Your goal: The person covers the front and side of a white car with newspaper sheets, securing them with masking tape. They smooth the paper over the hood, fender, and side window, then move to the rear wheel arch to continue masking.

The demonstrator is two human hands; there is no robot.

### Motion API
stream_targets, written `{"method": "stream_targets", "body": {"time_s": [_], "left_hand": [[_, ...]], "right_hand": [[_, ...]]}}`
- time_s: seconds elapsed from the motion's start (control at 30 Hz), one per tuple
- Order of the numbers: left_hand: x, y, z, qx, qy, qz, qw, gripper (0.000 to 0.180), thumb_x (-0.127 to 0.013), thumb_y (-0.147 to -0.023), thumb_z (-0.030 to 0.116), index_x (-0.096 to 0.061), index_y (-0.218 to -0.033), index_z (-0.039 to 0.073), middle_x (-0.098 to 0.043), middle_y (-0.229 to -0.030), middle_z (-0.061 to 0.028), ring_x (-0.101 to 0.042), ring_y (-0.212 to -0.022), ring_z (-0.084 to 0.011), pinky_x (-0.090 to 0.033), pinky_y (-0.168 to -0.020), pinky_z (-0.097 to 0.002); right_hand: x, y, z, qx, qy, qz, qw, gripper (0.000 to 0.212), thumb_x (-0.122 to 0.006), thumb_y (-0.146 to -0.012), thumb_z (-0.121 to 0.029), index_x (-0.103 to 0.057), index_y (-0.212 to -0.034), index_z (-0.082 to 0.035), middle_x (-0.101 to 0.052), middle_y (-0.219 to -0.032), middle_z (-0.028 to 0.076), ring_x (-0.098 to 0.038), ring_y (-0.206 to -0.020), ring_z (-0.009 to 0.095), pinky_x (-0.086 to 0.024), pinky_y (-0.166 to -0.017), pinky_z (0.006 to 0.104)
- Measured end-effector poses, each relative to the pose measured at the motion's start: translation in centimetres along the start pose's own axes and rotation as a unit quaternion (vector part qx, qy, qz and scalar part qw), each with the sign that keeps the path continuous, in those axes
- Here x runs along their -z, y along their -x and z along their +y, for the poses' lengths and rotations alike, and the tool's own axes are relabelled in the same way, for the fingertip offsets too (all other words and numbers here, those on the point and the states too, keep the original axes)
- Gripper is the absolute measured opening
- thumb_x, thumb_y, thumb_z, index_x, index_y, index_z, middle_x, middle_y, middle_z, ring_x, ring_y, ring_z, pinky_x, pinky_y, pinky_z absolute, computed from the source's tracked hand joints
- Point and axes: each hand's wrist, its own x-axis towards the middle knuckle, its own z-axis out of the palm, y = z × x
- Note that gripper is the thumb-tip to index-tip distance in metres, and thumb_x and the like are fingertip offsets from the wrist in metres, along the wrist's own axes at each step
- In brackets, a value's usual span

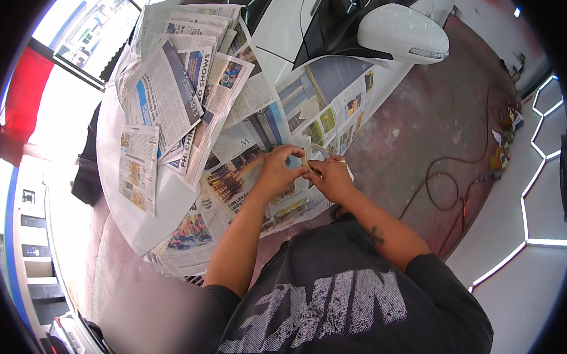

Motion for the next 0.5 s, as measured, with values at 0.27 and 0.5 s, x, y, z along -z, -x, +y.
{"method": "stream_targets", "body": {"time_s": [0.27,0.5], "left_hand": [[-0.4,-0.1,0.3,0.003,-0.064,0.004,0.998,0.041,-0.094,-0.081,0.011,-0.073,-0.116,0.005,-0.074,-0.122,-0.0117,-0.068,-0.124,-0.0289,-0.048,-0.112,-0.0402],[-0.2,-0.4,-0.3,0.009,0.001,-0.012,1.0,0.041,-0.095,-0.081,0.012,-0.073,-0.115,0.006,-0.073,-0.127,-0.0119,-0.068,-0.126,-0.0266,-0.049,-0.112,-0.0405]], "right_hand": [[0.6,-0.4,-0.2,-0.016,0.007,-0.015,1.0,0.017,-0.077,-0.099,-0.032,-0.079,-0.103,-0.015,-0.073,-0.074,0.011,-0.074,-0.084,0.036,-0.046,-0.108,0.057],[1.4,-0.8,-0.4,-0.009,0.017,-0.04,0.999,0.023,-0.074,-0.103,-0.037,-0.08,-0.108,-0.015,-0.071,-0.075,0.008,-0.073,-0.084,0.034,-0.043,-0.11,0.056]]}}
